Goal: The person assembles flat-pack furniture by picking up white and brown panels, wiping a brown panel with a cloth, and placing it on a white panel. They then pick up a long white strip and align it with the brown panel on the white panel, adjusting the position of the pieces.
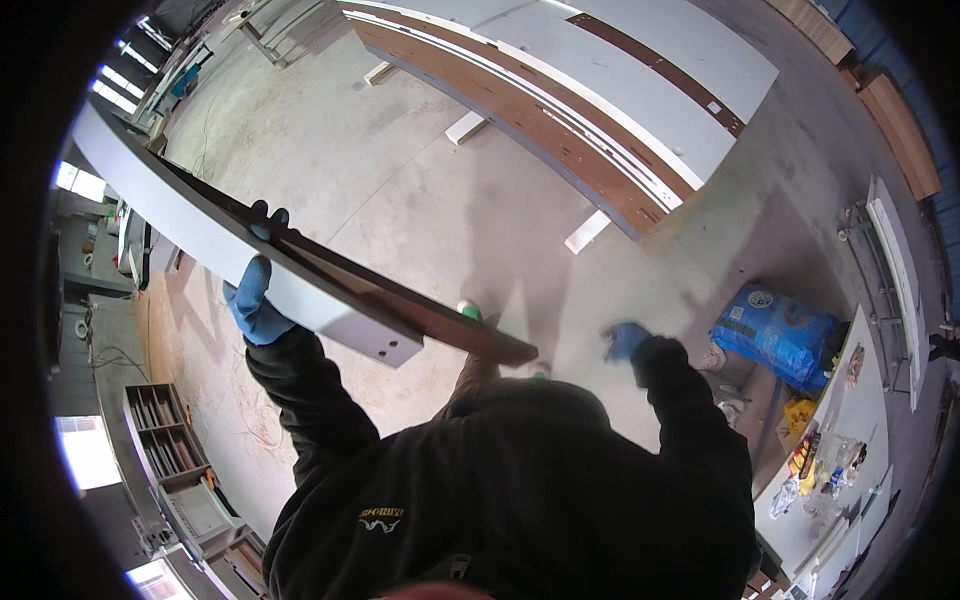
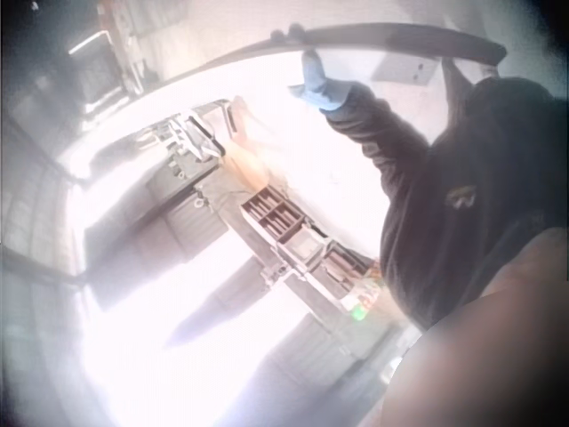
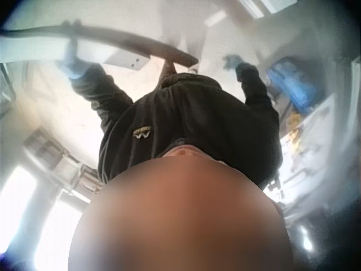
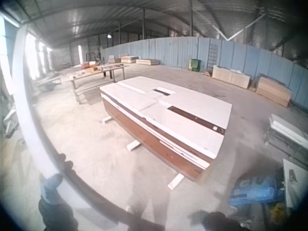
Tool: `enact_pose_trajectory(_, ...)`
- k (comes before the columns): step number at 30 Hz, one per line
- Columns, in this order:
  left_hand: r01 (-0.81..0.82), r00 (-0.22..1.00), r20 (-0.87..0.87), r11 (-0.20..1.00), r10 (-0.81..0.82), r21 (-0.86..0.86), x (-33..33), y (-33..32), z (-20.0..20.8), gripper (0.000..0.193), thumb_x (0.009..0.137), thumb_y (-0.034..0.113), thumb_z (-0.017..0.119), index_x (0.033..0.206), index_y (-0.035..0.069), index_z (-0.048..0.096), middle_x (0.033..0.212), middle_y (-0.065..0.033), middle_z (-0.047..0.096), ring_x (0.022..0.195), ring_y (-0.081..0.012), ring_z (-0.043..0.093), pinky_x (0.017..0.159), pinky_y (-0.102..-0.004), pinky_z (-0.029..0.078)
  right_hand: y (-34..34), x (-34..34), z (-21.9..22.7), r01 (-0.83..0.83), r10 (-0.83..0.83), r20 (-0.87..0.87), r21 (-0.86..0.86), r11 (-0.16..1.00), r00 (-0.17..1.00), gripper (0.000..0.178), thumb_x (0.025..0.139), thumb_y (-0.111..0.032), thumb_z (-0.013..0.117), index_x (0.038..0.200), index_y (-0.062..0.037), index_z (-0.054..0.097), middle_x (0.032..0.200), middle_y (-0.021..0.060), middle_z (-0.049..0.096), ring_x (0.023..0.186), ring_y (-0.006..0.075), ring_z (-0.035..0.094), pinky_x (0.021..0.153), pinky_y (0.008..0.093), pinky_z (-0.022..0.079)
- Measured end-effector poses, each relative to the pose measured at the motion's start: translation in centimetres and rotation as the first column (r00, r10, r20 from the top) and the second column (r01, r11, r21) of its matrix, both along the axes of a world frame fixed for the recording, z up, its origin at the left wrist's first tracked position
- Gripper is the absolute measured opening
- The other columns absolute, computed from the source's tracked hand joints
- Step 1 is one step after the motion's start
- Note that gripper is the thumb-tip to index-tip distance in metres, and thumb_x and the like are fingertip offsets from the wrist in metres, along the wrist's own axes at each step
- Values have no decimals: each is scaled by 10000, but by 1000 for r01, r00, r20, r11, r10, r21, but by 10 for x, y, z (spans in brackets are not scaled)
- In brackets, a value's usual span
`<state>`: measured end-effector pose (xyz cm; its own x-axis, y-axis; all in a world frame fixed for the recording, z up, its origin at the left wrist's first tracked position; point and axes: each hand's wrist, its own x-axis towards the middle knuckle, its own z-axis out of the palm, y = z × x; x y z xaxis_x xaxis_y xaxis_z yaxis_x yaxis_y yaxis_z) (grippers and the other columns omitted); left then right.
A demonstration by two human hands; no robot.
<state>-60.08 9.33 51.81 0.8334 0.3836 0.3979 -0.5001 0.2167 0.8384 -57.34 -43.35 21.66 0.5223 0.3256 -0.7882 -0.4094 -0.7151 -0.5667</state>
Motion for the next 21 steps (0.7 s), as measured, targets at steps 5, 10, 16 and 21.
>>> enact_pose_trajectory(5,-5,1000,20,1000,4,30,108,40,-21,724,809,166,800,1447,-37,523,1262,-141,681,1215,-356,657,1075,-501,516,183,142,68,-41,-215,242,749,662,946,576,1075,-329,603,1504,38,483,1339,194,687,1224,265,676,1071,378,521)
enact_pose_trajectory(10,104,992,-59,992,-108,-76,221,87,-14,778,767,200,873,1437,-23,549,1389,-179,626,1214,-390,658,1002,-509,567,319,222,154,-60,20,56,910,411,998,641,1119,-436,493,1566,16,411,1407,183,636,1317,254,594,1129,391,455)
enact_pose_trajectory(16,223,971,-64,970,-230,-97,358,126,-13,851,752,161,884,1489,-13,497,1413,-184,608,1209,-382,657,984,-490,598,380,324,187,-202,131,156,663,721,979,478,1092,-245,494,1489,22,508,1330,165,639,1229,240,596,1073,376,462)
enact_pose_trajectory(21,332,942,7,931,-335,-149,479,145,-26,831,765,161,863,1498,16,499,1418,-187,608,1206,-367,660,956,-479,609,411,441,158,-169,54,177,737,655,983,452,1138,-250,424,1511,-7,502,1431,151,612,1310,219,576,1107,351,440)
